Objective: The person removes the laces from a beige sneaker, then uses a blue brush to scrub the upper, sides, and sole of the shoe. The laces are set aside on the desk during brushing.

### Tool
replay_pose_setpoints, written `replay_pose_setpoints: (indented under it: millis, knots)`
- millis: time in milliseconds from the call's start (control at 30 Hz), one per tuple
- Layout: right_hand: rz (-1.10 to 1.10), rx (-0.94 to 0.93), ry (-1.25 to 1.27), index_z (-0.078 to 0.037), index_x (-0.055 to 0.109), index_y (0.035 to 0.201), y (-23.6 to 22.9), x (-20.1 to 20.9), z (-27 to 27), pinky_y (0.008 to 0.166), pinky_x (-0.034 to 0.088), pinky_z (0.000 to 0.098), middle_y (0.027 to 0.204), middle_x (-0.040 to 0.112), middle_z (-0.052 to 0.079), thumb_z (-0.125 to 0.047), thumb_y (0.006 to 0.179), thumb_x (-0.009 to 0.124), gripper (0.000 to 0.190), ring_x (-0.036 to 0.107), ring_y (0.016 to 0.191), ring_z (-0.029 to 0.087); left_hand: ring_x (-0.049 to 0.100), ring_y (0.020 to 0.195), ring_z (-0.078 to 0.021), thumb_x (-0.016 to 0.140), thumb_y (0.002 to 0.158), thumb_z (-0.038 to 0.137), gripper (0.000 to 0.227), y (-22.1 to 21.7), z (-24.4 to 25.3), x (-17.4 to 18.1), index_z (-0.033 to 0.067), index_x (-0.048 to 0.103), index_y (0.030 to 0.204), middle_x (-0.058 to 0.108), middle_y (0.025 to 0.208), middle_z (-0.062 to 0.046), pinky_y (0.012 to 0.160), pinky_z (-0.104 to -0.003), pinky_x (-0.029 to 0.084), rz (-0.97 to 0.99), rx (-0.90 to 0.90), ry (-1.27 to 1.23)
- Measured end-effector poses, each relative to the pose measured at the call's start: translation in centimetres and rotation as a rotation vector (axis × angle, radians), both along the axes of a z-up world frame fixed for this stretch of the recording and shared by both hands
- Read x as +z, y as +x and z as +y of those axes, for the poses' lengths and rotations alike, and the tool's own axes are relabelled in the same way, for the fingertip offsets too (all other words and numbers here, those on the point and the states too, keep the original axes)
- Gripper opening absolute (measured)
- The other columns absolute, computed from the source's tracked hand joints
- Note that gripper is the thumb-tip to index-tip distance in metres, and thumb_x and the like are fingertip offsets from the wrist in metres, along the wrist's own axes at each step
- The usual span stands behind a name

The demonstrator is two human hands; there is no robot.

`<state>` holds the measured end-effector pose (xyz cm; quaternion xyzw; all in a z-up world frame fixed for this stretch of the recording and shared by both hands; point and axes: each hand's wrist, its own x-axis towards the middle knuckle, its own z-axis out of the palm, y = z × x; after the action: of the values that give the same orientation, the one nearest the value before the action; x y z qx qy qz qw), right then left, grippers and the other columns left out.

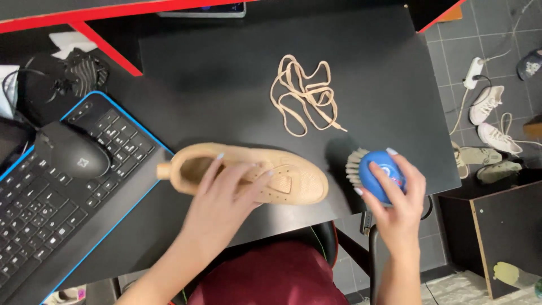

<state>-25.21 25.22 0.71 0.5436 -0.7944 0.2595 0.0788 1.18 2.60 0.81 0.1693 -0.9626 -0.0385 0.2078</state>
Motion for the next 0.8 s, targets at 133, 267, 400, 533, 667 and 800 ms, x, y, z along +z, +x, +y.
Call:
replay_pose_setpoints:
  millis: [133, 267, 400, 533, 667, 800]
  knots:
    - [-0.118, 0.002, -0.014, -0.013, 0.066, 0.137, 0.4, -1.3, 0.6, 0.113, 0.044, 0.0509, 0.153, 0.052, 0.02, -0.019, 0.095, 0.079, 0.045, 0.053, 0.133, 0.04, 0.061, 0.12, -0.0296, 0.084, 0.074, 0.05, 0.062, 3.5, -2.9, 1.5, 0.0134, 0.067, 0.122, 0.063, 0.124, -0.008, 0.113, -0.057, 0.04, -0.06, -0.02, 0.059]
    - [-0.193, -0.015, -0.077, -0.008, 0.065, 0.138, 1.0, -2.2, 0.4, 0.113, 0.048, 0.0498, 0.151, 0.052, 0.021, -0.017, 0.097, 0.076, 0.044, 0.052, 0.133, 0.037, 0.065, 0.108, -0.0248, 0.075, 0.089, 0.068, 0.056, 5.8, -4.8, -0.5, 0.0126, 0.069, 0.096, 0.066, 0.101, -0.004, 0.114, -0.047, 0.049, 0.047, -0.027, -0.09]
    - [-0.244, 0.024, -0.192, -0.002, 0.062, 0.137, 1.4, -2.8, -0.4, 0.113, 0.051, 0.054, 0.145, 0.049, 0.024, -0.022, 0.1, 0.07, 0.043, 0.055, 0.132, 0.041, 0.062, 0.083, -0.0225, 0.071, 0.097, 0.068, 0.064, 5.9, -3.8, -3.9, 0.0156, 0.046, 0.069, 0.036, 0.069, -0.002, 0.109, -0.042, 0.053, 0.065, -0.182, -0.239]
    - [-0.113, 0.008, -0.413, 0.001, 0.064, 0.134, 2.3, -3.9, -1.0, 0.105, 0.048, 0.0633, 0.14, 0.051, 0.033, -0.031, 0.095, 0.076, 0.051, 0.054, 0.127, 0.053, 0.044, 0.056, -0.02, 0.074, 0.091, 0.053, 0.054, 5.0, -2.4, -4.9, 0.0165, 0.047, 0.063, 0.035, 0.065, 0.0, 0.075, -0.035, 0.054, 0.362, -0.031, -0.226]
    - [0.042, 0.077, -0.356, -0.027, 0.063, 0.123, 8.0, -5.7, -1.6, 0.102, 0.051, 0.0632, 0.142, 0.05, 0.024, -0.039, 0.09, 0.082, 0.04, 0.057, 0.121, 0.052, 0.03, 0.059, -0.021, 0.057, 0.102, 0.04, 0.048, 4.3, -2.0, -3.7, 0.0168, 0.042, 0.063, 0.028, 0.066, 0.0, 0.058, -0.032, 0.031, 0.366, 0.033, -0.009]
    - [0.105, 0.249, -0.405, -0.024, 0.073, 0.107, 10.9, -1.4, -7.6, 0.099, 0.047, 0.0442, 0.124, 0.064, -0.006, -0.038, 0.078, 0.104, 0.045, 0.061, 0.104, 0.021, 0.034, 0.06, -0.0255, 0.043, 0.105, 0.021, 0.041, 4.0, -2.3, -2.7, 0.0069, 0.061, 0.071, 0.035, 0.068, -0.005, 0.065, -0.037, 0.035, 0.358, -0.002, 0.132]
